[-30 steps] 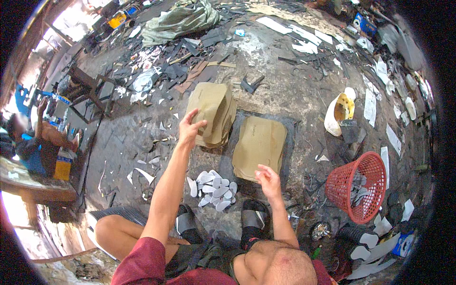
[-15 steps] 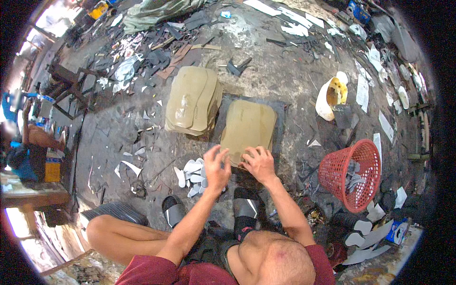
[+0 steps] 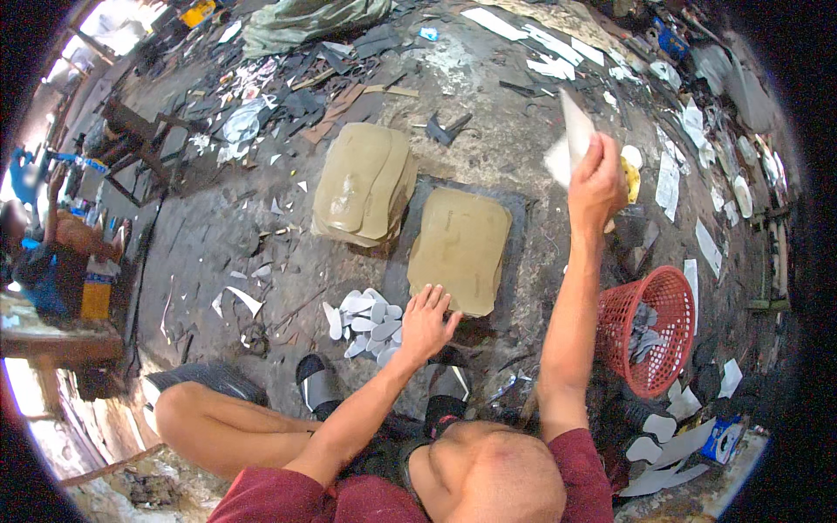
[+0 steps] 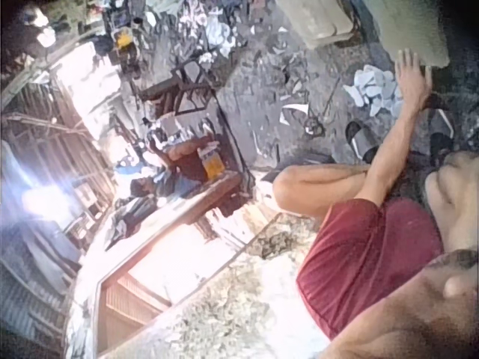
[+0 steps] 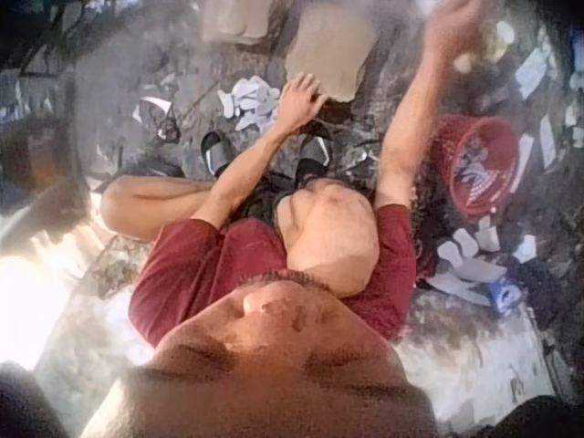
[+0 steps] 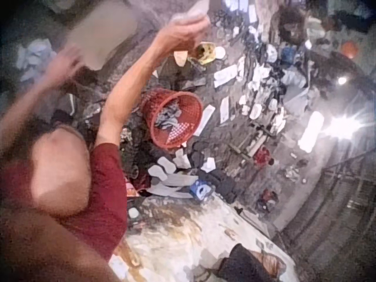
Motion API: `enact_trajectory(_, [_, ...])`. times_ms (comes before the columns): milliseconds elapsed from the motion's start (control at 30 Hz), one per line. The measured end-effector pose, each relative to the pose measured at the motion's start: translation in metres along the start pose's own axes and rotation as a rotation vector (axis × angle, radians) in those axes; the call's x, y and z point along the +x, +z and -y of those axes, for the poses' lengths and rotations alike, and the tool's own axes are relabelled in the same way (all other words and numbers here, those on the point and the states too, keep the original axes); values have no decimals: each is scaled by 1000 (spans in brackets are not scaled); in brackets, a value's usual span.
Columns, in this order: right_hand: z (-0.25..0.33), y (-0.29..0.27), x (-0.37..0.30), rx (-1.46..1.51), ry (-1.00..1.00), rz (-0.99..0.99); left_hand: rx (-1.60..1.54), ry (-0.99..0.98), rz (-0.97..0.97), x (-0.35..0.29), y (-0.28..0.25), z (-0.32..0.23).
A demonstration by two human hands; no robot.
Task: The person sits on the floor and repeatedly places small white insole-shaped pieces onto a stack of tan shoe upper parts. They pick up each piece, position it on the stack, and then retrieve another piece from the floor, continuing this cycle.
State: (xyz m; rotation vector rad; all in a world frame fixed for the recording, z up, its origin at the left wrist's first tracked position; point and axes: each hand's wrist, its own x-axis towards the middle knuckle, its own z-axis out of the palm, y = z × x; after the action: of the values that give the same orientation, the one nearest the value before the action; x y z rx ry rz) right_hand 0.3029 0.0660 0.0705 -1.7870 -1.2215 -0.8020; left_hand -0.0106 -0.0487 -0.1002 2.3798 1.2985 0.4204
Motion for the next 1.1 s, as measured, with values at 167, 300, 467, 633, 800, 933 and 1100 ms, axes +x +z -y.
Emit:
enact_trajectory(167, [71, -38, -62, 89, -186, 179, -284, -351, -592, -29, -29, 73])
enact_trajectory(300, [101, -59, -173, 383, -229, 777, 59, -935, -483, -89, -34, 124])
enact_trajectory(467, [121, -75, -232, 459, 12, 780, -155, -789, -462, -95, -43, 124])
enact_trajectory(633, [158, -66, -250, 1034, 727, 1100, -433, -372, -300, -61, -71, 86])
enact_trajectory(800, [172, -47, -285, 922, 1049, 1066, -354, -253, -153, -50, -75, 56])
enact_trajectory(933, [170, -46, -302, 1063, 1461, 945, -401, -274, -94, -53, -78, 55])
enact_trajectory(1100, [153, -54, -291, 827, 1190, 873, -313, -191, -347, -49, -85, 57])
